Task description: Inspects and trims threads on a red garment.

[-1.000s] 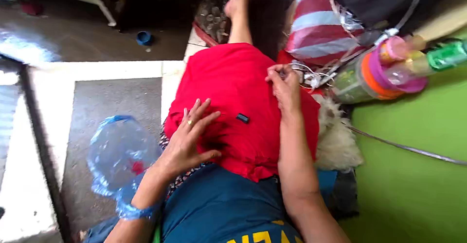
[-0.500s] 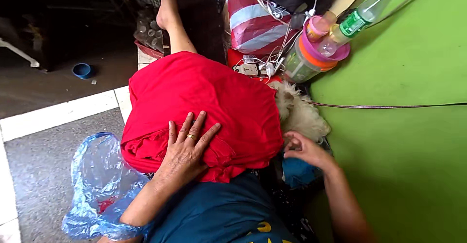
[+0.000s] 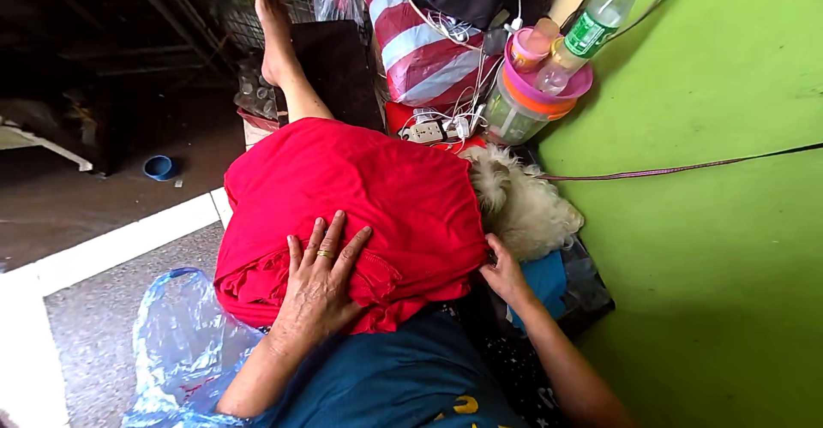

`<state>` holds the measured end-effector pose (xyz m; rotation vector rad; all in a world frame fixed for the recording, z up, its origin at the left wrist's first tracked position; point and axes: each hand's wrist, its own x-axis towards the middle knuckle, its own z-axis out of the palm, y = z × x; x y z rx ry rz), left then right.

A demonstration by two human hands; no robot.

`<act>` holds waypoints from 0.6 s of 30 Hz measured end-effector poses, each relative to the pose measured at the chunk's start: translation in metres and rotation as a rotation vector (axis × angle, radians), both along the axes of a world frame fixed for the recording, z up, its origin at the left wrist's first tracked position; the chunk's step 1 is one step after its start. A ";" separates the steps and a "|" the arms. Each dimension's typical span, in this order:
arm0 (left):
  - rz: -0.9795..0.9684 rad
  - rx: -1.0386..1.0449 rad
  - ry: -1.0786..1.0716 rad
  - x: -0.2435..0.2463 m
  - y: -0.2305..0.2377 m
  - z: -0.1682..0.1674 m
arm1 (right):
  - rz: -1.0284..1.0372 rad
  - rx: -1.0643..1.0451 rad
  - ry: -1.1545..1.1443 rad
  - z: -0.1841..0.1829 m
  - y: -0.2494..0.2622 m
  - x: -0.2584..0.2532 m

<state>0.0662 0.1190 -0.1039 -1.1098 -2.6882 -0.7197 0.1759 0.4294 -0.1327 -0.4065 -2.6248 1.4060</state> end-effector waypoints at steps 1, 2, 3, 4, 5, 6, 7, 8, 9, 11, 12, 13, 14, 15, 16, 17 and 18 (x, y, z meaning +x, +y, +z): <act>-0.006 -0.009 -0.017 0.001 0.000 0.004 | -0.020 -0.015 0.047 0.006 -0.002 -0.002; -0.019 -0.018 -0.037 0.002 0.000 0.008 | -0.043 -0.023 0.085 0.016 -0.004 -0.006; -0.032 -0.025 -0.057 0.003 0.000 0.012 | -0.066 -0.020 0.108 0.027 -0.005 -0.011; -0.042 -0.027 -0.082 0.005 0.000 0.016 | -0.083 -0.006 0.122 0.039 -0.006 -0.018; -0.044 -0.025 -0.097 0.006 0.001 0.019 | -0.095 0.011 0.136 0.053 -0.008 -0.026; -0.038 -0.012 -0.102 0.006 0.003 0.021 | -0.099 0.018 0.152 0.067 -0.010 -0.037; -0.026 0.007 -0.099 0.007 0.007 0.023 | -0.090 0.022 0.176 0.080 -0.013 -0.048; -0.015 0.025 -0.092 0.007 0.010 0.024 | -0.064 0.026 0.205 0.093 -0.016 -0.061; -0.002 0.043 -0.082 0.007 0.014 0.025 | -0.024 0.043 0.243 0.105 -0.021 -0.075; 0.032 0.068 -0.061 0.003 0.021 0.028 | 0.068 0.109 0.289 0.128 -0.033 -0.107; 0.049 0.079 -0.059 0.000 0.023 0.031 | 0.114 0.156 0.279 0.139 -0.043 -0.123; 0.065 0.090 -0.069 -0.005 0.024 0.034 | 0.165 0.199 0.233 0.152 -0.053 -0.139; 0.084 0.109 -0.081 -0.011 0.024 0.037 | 0.223 0.244 0.170 0.162 -0.063 -0.156; 0.114 0.133 -0.114 -0.018 0.023 0.040 | 0.275 0.293 0.102 0.170 -0.073 -0.173; 0.159 0.155 -0.204 -0.027 0.021 0.043 | 0.318 0.344 0.016 0.175 -0.083 -0.190; 0.224 0.174 -0.362 -0.036 0.018 0.047 | 0.352 0.391 -0.064 0.175 -0.091 -0.207; 0.300 0.223 -0.543 -0.046 0.016 0.049 | 0.382 0.423 -0.140 0.172 -0.098 -0.222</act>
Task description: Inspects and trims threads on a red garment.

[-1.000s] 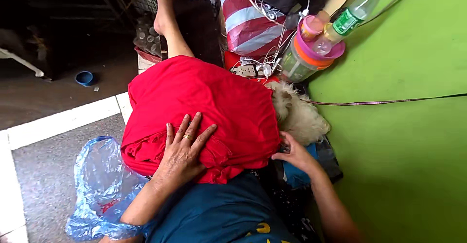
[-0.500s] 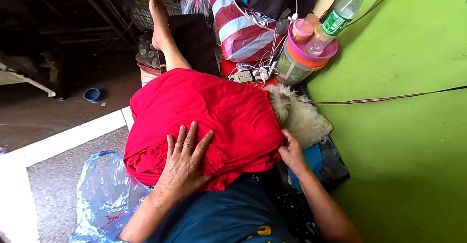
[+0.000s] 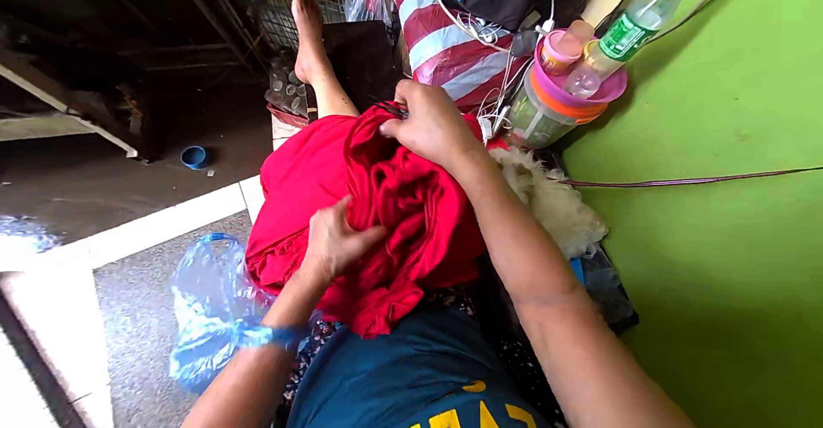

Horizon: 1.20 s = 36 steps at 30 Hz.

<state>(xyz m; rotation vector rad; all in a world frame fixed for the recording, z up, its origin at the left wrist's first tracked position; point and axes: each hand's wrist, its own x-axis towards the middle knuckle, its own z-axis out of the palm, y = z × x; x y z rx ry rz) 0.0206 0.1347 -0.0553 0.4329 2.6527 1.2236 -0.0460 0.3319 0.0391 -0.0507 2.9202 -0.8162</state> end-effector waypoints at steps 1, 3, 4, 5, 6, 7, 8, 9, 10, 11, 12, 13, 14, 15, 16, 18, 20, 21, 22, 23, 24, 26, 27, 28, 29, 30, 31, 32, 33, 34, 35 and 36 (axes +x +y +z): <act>0.076 0.073 -0.151 -0.010 -0.001 -0.002 | 0.013 0.024 -0.065 -0.006 -0.005 -0.014; 0.185 0.233 -0.329 -0.023 0.002 -0.005 | 0.013 0.012 -0.139 -0.020 -0.008 -0.035; 0.216 0.298 -0.378 -0.028 0.003 -0.007 | -0.007 -0.038 -0.122 -0.028 -0.005 -0.041; 0.238 0.346 -0.406 -0.032 0.004 -0.009 | -0.039 -0.125 -0.048 -0.035 0.000 -0.042; 0.261 0.380 -0.427 -0.036 0.004 -0.008 | -0.084 -0.240 0.082 -0.041 0.005 -0.038; 0.287 0.405 -0.445 -0.039 0.004 -0.006 | -0.133 -0.355 0.255 -0.048 0.011 -0.029; 0.306 0.428 -0.460 -0.042 0.004 -0.004 | -0.186 -0.457 0.422 -0.052 0.016 -0.014; 0.319 0.445 -0.470 -0.045 0.003 -0.004 | -0.239 -0.536 0.557 -0.055 0.022 0.007; 0.327 0.459 -0.479 -0.049 0.002 -0.004 | -0.304 -0.597 0.663 -0.062 0.028 0.031; 0.326 0.477 -0.492 -0.052 0.001 -0.005 | -0.368 -0.655 0.737 -0.075 0.032 0.057; 0.318 0.488 -0.503 -0.054 0.000 -0.008 | -0.414 -0.699 0.740 -0.092 0.034 0.085; 0.312 0.501 -0.514 -0.057 0.000 -0.010 | -0.443 -0.714 0.689 -0.111 0.034 0.114; 0.305 0.514 -0.531 -0.059 0.001 -0.010 | -0.472 -0.736 0.633 -0.130 0.032 0.139; 0.303 0.525 -0.555 -0.061 0.000 -0.009 | -0.509 -0.767 0.567 -0.147 0.026 0.159; 0.305 0.534 -0.582 -0.064 0.000 -0.008 | -0.518 -0.784 0.468 -0.161 0.019 0.178; 0.314 0.539 -0.624 -0.068 -0.002 -0.008 | -0.495 -0.838 0.300 -0.177 0.006 0.203; 0.303 0.543 -0.661 -0.076 -0.003 -0.012 | -0.480 -0.876 0.238 -0.177 0.000 0.205; 0.296 0.544 -0.684 -0.080 -0.004 -0.015 | -0.482 -0.870 0.232 -0.171 -0.002 0.200; 0.292 0.548 -0.701 -0.082 -0.004 -0.016 | -0.478 -0.871 0.222 -0.164 -0.005 0.193; 0.290 0.549 -0.712 -0.084 -0.004 -0.015 | -0.474 -0.900 0.192 -0.157 -0.009 0.186; 0.295 0.555 -0.742 -0.088 -0.004 -0.014 | -0.481 -0.957 0.147 -0.151 -0.014 0.179; 0.309 0.551 -0.802 -0.094 -0.003 -0.010 | -0.548 -1.124 0.035 -0.142 -0.025 0.174; 0.318 0.540 -0.822 -0.094 -0.002 -0.006 | -0.620 -1.204 -0.020 -0.138 -0.032 0.173; 0.316 0.541 -0.831 -0.095 -0.001 -0.005 | -0.704 -1.266 -0.073 -0.135 -0.038 0.173; 0.303 0.558 -0.832 -0.096 -0.002 -0.009 | -0.766 -1.288 -0.108 -0.134 -0.045 0.174; 0.281 0.584 -0.827 -0.099 -0.004 -0.018 | -0.781 -1.295 -0.121 -0.135 -0.051 0.174; 0.261 0.605 -0.824 -0.101 -0.005 -0.023 | -0.780 -1.297 -0.108 -0.137 -0.056 0.170; 0.255 0.610 -0.818 -0.100 -0.005 -0.023 | -0.783 -1.279 -0.078 -0.139 -0.061 0.163; 0.256 0.612 -0.810 -0.097 -0.005 -0.022 | -0.795 -1.249 -0.045 -0.141 -0.063 0.156; 0.256 0.618 -0.802 -0.095 -0.006 -0.020 | -0.801 -1.225 -0.024 -0.142 -0.064 0.149; 0.255 0.618 -0.795 -0.094 -0.007 -0.017 | -0.803 -1.217 -0.001 -0.142 -0.064 0.144; 0.245 0.617 -0.784 -0.093 -0.008 -0.014 | -0.811 -1.217 0.029 -0.142 -0.063 0.140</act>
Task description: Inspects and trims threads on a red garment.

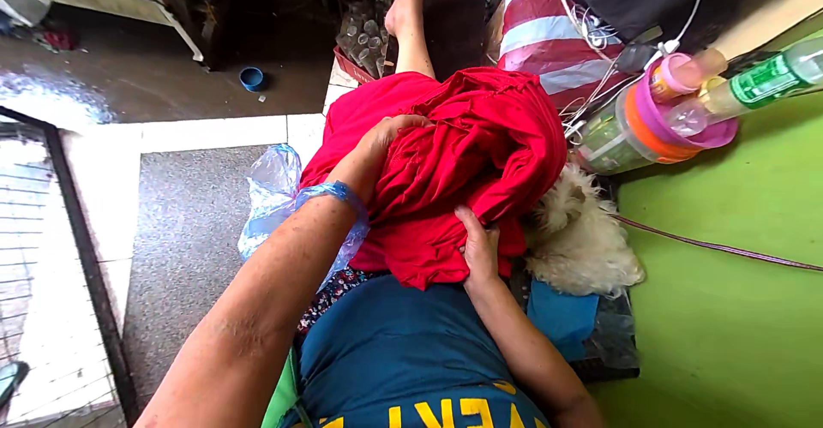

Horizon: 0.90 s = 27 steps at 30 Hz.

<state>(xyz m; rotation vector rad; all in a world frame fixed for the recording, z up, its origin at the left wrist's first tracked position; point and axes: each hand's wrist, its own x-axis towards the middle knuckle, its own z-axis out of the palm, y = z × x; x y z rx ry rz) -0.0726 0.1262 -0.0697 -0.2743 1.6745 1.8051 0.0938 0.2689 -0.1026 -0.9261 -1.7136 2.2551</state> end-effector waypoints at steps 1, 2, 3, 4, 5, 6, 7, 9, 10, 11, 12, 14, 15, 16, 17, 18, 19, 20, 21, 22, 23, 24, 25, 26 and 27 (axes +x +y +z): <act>-0.008 0.002 0.016 -0.001 -0.001 0.001 | -0.018 -0.003 0.028 0.001 0.002 -0.002; -0.010 -0.005 0.033 -0.002 -0.001 0.003 | -0.037 -0.027 0.068 0.003 0.005 -0.003; -0.012 -0.020 0.041 -0.002 0.000 0.009 | -0.050 -0.052 0.109 0.006 0.008 -0.002; -0.016 -0.020 0.055 -0.002 0.002 0.016 | -0.056 -0.061 0.144 0.009 0.012 -0.002; -0.014 -0.021 0.074 -0.002 0.004 0.021 | -0.057 -0.058 0.174 0.012 0.017 -0.001; -0.003 -0.021 0.088 -0.002 0.006 0.029 | -0.063 -0.044 0.200 0.015 0.021 -0.001; 0.003 -0.018 0.097 -0.002 0.008 0.036 | -0.072 -0.027 0.221 0.019 0.026 -0.001; -0.004 0.002 0.139 -0.008 0.009 0.042 | -0.086 0.015 0.231 0.031 0.041 0.003; -0.014 0.018 0.171 -0.011 0.008 0.042 | -0.094 0.035 0.229 0.040 0.054 0.008; -0.018 0.034 0.195 -0.013 0.007 0.044 | -0.091 0.061 0.233 0.054 0.069 0.013; -0.017 0.041 0.208 -0.013 0.005 0.046 | -0.082 0.100 0.245 0.071 0.086 0.019; -0.011 0.025 0.205 -0.010 0.006 0.051 | -0.077 0.269 0.242 0.108 0.117 0.031; -0.017 -0.002 0.206 -0.010 0.009 0.049 | -0.069 0.359 0.242 0.122 0.131 0.037; -0.032 -0.043 0.215 -0.014 0.013 0.043 | -0.044 0.431 0.240 0.132 0.146 0.041; -0.057 -0.074 0.234 -0.017 0.018 0.032 | -0.003 0.491 0.218 0.136 0.160 0.044; -0.073 -0.074 0.278 -0.022 0.022 0.013 | 0.037 0.542 0.170 0.137 0.173 0.045; -0.065 -0.051 0.322 -0.031 0.026 -0.017 | 0.061 0.566 0.121 0.135 0.182 0.046; -0.065 -0.007 0.328 -0.035 0.028 -0.039 | 0.061 0.568 0.088 0.132 0.187 0.045; -0.066 0.039 0.328 -0.034 0.028 -0.053 | 0.041 0.553 0.074 0.128 0.189 0.043; -0.062 0.081 0.323 -0.028 0.028 -0.059 | 0.020 0.537 0.073 0.124 0.189 0.041; -0.064 0.106 0.318 -0.019 0.027 -0.056 | -0.009 0.520 0.087 0.121 0.190 0.040; -0.081 0.112 0.333 -0.005 0.025 -0.046 | -0.034 0.521 0.104 0.117 0.193 0.040; -0.124 0.100 0.372 0.012 0.022 -0.029 | -0.055 0.551 0.112 0.115 0.196 0.041; -0.200 0.058 0.446 0.030 0.018 -0.006 | -0.063 0.611 0.110 0.115 0.201 0.042; -0.330 0.004 0.553 0.043 0.013 0.010 | -0.053 0.695 0.103 0.116 0.206 0.044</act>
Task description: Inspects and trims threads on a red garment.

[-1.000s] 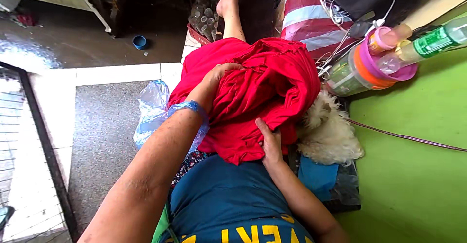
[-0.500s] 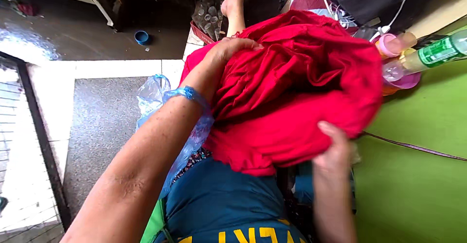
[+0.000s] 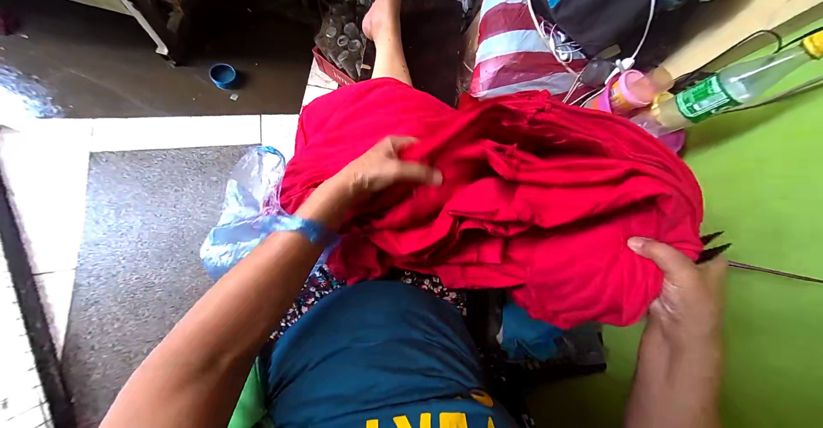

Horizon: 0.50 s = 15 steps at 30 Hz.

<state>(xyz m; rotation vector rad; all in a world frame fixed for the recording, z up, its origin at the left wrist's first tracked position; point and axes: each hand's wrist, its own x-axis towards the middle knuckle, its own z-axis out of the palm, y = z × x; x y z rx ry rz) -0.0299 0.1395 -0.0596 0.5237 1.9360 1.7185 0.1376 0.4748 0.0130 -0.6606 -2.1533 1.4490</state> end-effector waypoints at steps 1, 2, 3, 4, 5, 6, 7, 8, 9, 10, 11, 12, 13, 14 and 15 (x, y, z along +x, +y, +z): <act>-0.150 -0.049 0.113 0.005 -0.005 0.009 | 0.018 0.105 -0.018 0.002 0.006 0.001; -0.246 -0.078 0.199 0.005 -0.006 0.012 | 0.051 0.240 -0.039 0.005 0.012 0.002; -0.232 -0.068 0.225 0.006 -0.004 0.012 | 0.088 0.415 -0.064 0.010 0.016 0.001; -0.140 -0.038 0.217 0.008 0.001 0.008 | 0.117 0.604 -0.095 0.018 0.018 -0.001; -0.035 -0.046 0.219 0.010 0.008 0.002 | 0.138 0.772 -0.121 0.027 0.019 -0.006; 0.004 -0.111 0.248 0.014 0.017 -0.002 | 0.169 0.908 -0.129 0.036 0.019 -0.013; -0.007 -0.194 0.307 0.024 0.026 -0.008 | 0.214 1.016 -0.129 0.046 0.019 -0.022; -0.047 -0.280 0.398 0.037 0.035 -0.015 | 0.275 1.123 -0.123 0.058 0.016 -0.033; -0.144 -0.390 0.467 0.046 0.043 -0.019 | 0.351 1.253 -0.090 0.069 0.012 -0.047; -0.247 -0.489 0.499 0.052 0.048 -0.020 | 0.440 1.390 -0.044 0.080 0.002 -0.063; -0.340 -0.565 0.480 0.057 0.050 -0.015 | 0.547 1.506 0.018 0.091 -0.014 -0.081; -0.410 -0.627 0.444 0.062 0.050 -0.008 | 0.671 1.595 0.102 0.100 -0.038 -0.099; -0.461 -0.688 0.384 0.067 0.049 0.004 | 0.801 1.658 0.210 0.106 -0.069 -0.116; -0.513 -0.772 0.296 0.071 0.049 0.021 | 0.934 1.685 0.337 0.108 -0.103 -0.131; -0.571 -0.856 0.214 0.075 0.048 0.039 | 1.080 1.665 0.434 0.106 -0.135 -0.141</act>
